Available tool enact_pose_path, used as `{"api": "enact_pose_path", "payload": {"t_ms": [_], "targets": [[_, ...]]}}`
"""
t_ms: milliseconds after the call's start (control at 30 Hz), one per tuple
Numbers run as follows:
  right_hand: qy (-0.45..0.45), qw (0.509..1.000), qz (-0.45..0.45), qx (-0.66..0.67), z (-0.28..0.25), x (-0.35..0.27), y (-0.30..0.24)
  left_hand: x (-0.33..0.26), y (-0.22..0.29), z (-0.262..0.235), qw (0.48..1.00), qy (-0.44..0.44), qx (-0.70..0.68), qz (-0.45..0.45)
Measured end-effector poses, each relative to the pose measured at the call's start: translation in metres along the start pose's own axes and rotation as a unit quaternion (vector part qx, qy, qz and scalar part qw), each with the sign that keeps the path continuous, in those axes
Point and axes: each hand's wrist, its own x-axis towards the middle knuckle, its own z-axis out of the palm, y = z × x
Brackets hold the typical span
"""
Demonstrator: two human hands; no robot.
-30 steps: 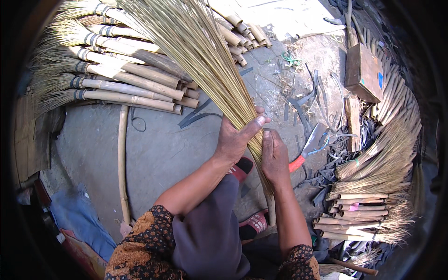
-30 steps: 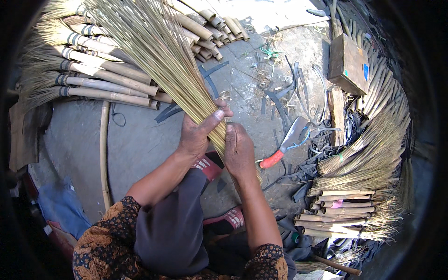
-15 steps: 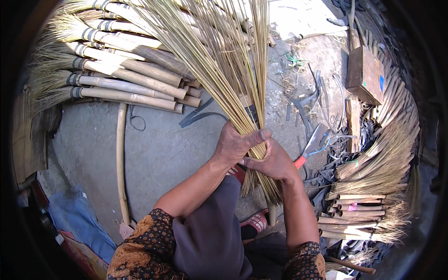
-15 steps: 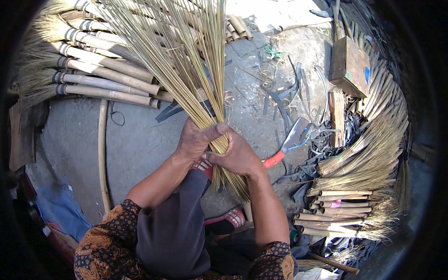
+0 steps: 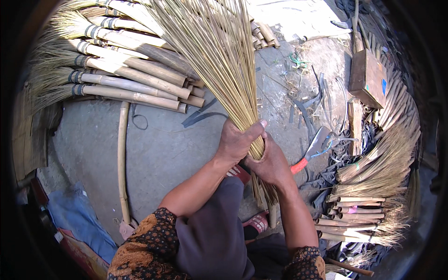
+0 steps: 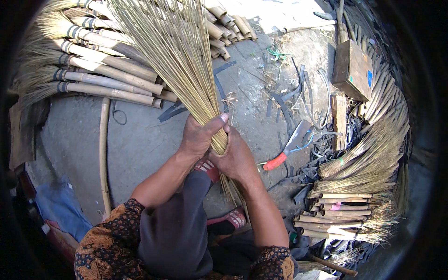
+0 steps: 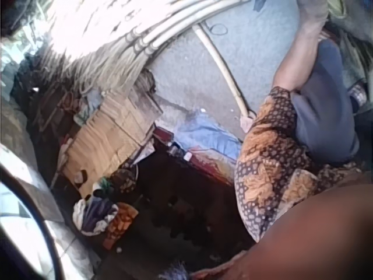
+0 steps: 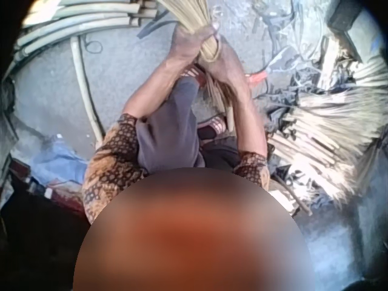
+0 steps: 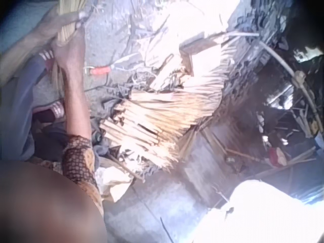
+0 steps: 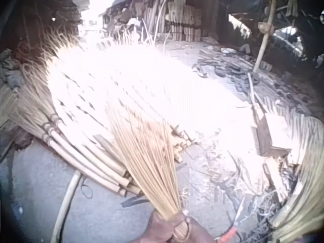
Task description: The person gathers bundles of straw, aligns them, and secures them to bamboo handles using strips of material and a knife. The finished brooms are placed in a pile nearby.
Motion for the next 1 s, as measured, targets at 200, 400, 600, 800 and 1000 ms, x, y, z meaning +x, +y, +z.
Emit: {"api": "enact_pose_path", "payload": {"t_ms": [200, 400, 600, 800, 1000], "targets": [[0.03, 0.996, 0.015, 0.082, 0.006, 0.001, 0.001, -0.004, -0.007, 0.005, 0.997, -0.012, 0.056, 0.046], [0.006, 0.997, 0.035, 0.071, -0.002, 0.005, 0.01, -0.004, -0.015, 0.003, 0.999, -0.035, -0.007, 0.001], [-0.035, 0.99, 0.057, 0.123, -0.008, 0.008, 0.012, 0.001, -0.017, 0.003, 0.999, -0.032, -0.015, 0.024], [-0.05, 0.988, 0.045, 0.139, -0.009, 0.005, 0.004, -0.008, -0.006, -0.013, 0.996, -0.09, -0.009, -0.001], [0.03, 0.997, 0.001, -0.077, -0.001, -0.018, -0.028, -0.049, 0.079, -0.029, 0.922, -0.162, 0.334, -0.114]]}}
